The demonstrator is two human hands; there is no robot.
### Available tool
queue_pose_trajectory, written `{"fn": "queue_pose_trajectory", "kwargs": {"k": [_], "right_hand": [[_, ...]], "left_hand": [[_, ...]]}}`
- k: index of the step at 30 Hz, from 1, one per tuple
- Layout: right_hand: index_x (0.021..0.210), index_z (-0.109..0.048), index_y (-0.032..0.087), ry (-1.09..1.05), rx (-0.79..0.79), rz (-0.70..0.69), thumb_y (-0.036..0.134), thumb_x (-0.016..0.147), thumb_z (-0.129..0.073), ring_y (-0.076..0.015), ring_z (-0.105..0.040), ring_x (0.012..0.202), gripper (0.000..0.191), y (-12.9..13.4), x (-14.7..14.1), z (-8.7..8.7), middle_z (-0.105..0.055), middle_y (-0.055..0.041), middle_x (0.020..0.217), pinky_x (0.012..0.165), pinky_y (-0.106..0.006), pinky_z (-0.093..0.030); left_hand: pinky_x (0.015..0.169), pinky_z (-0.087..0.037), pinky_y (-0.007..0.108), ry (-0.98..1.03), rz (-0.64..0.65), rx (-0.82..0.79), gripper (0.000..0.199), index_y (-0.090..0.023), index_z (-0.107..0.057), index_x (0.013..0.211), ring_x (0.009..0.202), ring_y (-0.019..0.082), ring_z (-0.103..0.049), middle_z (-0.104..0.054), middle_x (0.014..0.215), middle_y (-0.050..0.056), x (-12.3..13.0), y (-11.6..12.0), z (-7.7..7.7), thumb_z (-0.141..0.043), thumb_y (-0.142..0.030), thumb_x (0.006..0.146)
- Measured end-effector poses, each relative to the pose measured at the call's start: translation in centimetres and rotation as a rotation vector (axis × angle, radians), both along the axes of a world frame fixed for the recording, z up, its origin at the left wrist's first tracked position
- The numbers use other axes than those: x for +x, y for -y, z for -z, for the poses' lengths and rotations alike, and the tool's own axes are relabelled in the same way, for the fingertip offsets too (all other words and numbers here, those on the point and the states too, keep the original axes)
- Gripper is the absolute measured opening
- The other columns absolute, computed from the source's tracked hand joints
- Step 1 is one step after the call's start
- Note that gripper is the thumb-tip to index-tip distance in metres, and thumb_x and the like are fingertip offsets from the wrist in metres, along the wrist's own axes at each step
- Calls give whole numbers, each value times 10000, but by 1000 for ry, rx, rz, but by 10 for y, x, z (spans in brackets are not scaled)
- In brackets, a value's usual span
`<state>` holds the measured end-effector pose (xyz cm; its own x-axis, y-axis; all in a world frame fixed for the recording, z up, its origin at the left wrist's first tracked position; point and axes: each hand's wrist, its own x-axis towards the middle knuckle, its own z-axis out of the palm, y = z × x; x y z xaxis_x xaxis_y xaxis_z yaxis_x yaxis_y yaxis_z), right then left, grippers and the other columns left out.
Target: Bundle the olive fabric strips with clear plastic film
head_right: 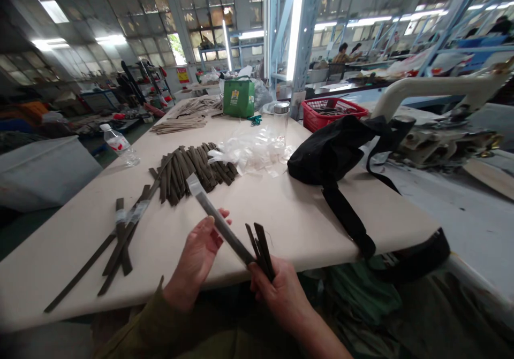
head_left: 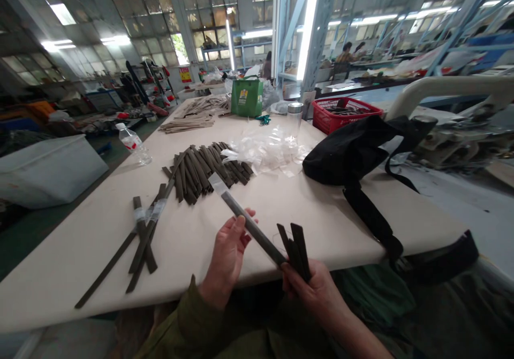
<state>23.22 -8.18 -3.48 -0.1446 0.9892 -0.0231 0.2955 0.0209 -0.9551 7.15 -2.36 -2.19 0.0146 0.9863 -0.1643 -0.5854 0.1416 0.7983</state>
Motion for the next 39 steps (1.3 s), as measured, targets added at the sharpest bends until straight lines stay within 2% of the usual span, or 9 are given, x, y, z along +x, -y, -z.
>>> {"fn": "queue_pose_trajectory", "kwargs": {"k": [2, 7, 12, 18, 23, 27, 31, 35, 39], "right_hand": [[635, -549, 175, -11, 18, -1, 497, 920, -445, -129, -544, 440, 443, -3, -5, 3, -574, -9, 527, 467, -225, -429], [681, -568, 178, 28, 124, 10, 479, 930, -441, -137, -546, 463, 411, -10, -9, 3, -572, -1, 531, 499, -237, -431], [644, -563, 187, 74, 119, -4, 462, 941, -427, -141, -550, 464, 427, -8, -9, 7, -583, -11, 548, 486, -241, -416], [632, -563, 190, 101, 182, 17, 432, 944, -438, -147, -545, 491, 414, -13, -12, 14, -571, -6, 527, 525, -248, -418], [652, -577, 183, 69, 137, -14, 448, 951, -419, -145, -563, 488, 428, -12, -11, 19, -598, -15, 573, 515, -246, -434], [618, -581, 187, 90, 155, 14, 468, 932, -445, -159, -553, 496, 443, -17, -14, 12, -586, -18, 534, 531, -265, -437], [578, -601, 185, -1, 50, 31, 559, 869, -507, -191, -581, 515, 483, -24, -16, 5, -617, -44, 543, 535, -295, -466], [838, -702, 156, -204, -89, 116, 607, 779, -616, -264, -672, 715, 463, -36, 2, 4, -724, -112, 789, 646, -345, -540], [866, -679, 157, -271, -103, 270, 619, 751, -645, -148, -558, 484, 477, -50, 36, 2, -675, -65, 704, 436, -260, -449]], "left_hand": [[729, -503, 237, -5, -39, -7, 232, -143, -738, 833, 787, 140, -635, -720, 884, 63, 2, 0, 1, -771, -332, 701], [664, -517, 258, -42, 196, -31, 242, -120, -733, 857, 657, 133, -628, -713, 771, 64, 9, 7, 4, -728, -338, 752], [736, -515, 239, 44, -122, 42, 252, -159, -732, 866, 792, 140, -655, -719, 945, 49, -5, -12, -8, -770, -346, 702], [685, -520, 261, 18, 82, -79, 266, -123, -737, 852, 705, 145, -649, -716, 813, 68, 3, 2, 0, -763, -346, 710], [703, -506, 230, 64, -152, 2, 239, -178, -729, 866, 820, 140, -645, -706, 1000, 45, -18, -17, -15, -791, -304, 673], [659, -498, 247, -10, 56, -36, 244, -135, -726, 844, 699, 139, -626, -693, 774, 48, -3, -1, -1, -762, -335, 708], [685, -508, 291, -39, 187, -3, 283, -128, -715, 875, 687, 160, -628, -701, 804, 73, 15, 19, 11, -738, -369, 729], [765, -507, 303, -150, 54, 94, 335, -126, -717, 948, 801, 186, -649, -725, 882, 109, -25, -4, -23, -752, -362, 713], [695, -501, 266, -427, -123, 177, 408, -128, -708, 977, 692, 146, -621, -716, 795, 76, -110, -46, -80, -784, -366, 654]]}}
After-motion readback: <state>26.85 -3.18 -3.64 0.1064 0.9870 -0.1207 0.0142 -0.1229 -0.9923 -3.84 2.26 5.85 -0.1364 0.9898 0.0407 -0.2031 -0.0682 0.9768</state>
